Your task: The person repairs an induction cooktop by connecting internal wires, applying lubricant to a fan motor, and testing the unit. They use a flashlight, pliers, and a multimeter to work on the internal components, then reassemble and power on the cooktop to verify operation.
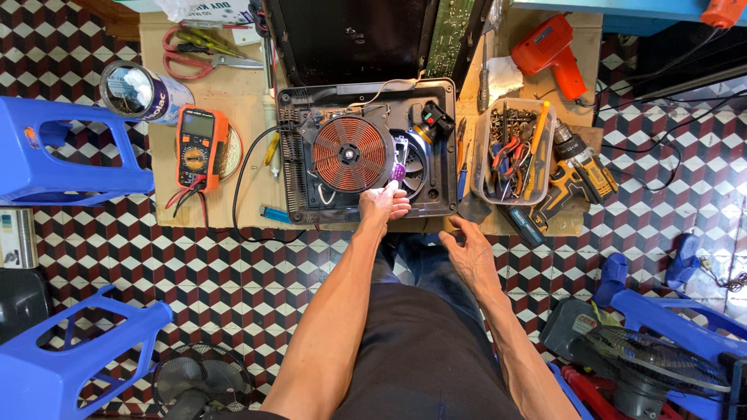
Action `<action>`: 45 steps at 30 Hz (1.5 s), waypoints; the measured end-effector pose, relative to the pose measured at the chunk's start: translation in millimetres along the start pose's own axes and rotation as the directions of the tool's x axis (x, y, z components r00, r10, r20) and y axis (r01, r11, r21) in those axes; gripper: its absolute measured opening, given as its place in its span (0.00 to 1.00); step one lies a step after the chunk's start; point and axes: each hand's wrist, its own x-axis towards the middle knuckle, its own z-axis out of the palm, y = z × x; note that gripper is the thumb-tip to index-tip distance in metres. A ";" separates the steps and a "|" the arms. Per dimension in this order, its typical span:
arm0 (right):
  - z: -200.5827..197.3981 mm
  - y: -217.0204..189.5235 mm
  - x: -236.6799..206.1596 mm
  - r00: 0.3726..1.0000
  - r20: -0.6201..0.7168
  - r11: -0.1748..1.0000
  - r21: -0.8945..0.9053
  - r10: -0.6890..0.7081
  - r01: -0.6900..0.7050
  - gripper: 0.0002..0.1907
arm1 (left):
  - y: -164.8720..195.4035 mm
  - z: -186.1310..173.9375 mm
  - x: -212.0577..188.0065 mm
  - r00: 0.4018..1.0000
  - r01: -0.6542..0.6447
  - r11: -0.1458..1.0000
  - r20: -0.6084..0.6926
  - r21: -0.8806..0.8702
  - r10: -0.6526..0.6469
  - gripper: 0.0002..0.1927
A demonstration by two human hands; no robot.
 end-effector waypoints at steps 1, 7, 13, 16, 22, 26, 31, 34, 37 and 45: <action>0.4 -0.4 -1.0 1.000 0.008 1.000 -0.004 0.015 -0.015 0.27 | 0.0 -0.1 -0.1 1.000 0.002 1.000 0.001 0.000 -0.002 0.20; 6.5 2.5 -4.3 1.000 -0.008 1.000 0.000 0.002 -0.002 0.27 | -1.5 1.7 3.0 1.000 0.000 1.000 -0.019 -0.019 0.000 0.21; 12.6 10.6 -3.5 0.999 -0.029 0.999 0.033 -0.021 0.022 0.27 | 1.4 3.8 5.0 0.997 0.044 0.999 -0.058 0.002 -0.044 0.21; 13.4 11.9 -4.6 0.999 -0.027 1.000 0.025 0.018 -0.017 0.27 | 4.2 5.7 5.5 0.989 0.098 0.994 -0.112 0.043 -0.092 0.21; 15.1 10.4 -4.5 0.999 -0.038 1.000 0.000 0.006 -0.006 0.26 | 8.1 8.7 3.8 0.983 0.123 0.992 -0.143 0.036 -0.116 0.22; 16.6 10.3 -2.9 1.000 -0.023 1.000 0.005 0.020 -0.020 0.27 | 7.9 10.0 3.2 0.981 0.112 0.991 -0.164 0.072 -0.099 0.23; 14.1 13.2 -1.6 0.999 -0.010 0.999 -0.003 0.050 -0.050 0.27 | 6.1 7.3 1.6 0.994 0.068 0.997 -0.082 0.021 -0.066 0.21; 11.9 14.4 -2.8 0.997 -0.017 0.998 0.005 0.071 -0.070 0.27 | 6.8 8.0 1.4 0.992 0.078 0.996 -0.102 0.038 -0.073 0.21; 11.4 12.6 -4.0 0.998 -0.017 0.998 -0.013 0.065 -0.065 0.27 | 8.5 14.3 3.2 0.988 0.090 0.994 -0.129 0.065 -0.081 0.21; 20.7 -2.7 0.8 0.999 -0.003 0.999 -0.002 0.039 -0.039 0.26 | 4.0 8.7 2.6 0.996 0.039 0.999 -0.081 0.026 -0.036 0.20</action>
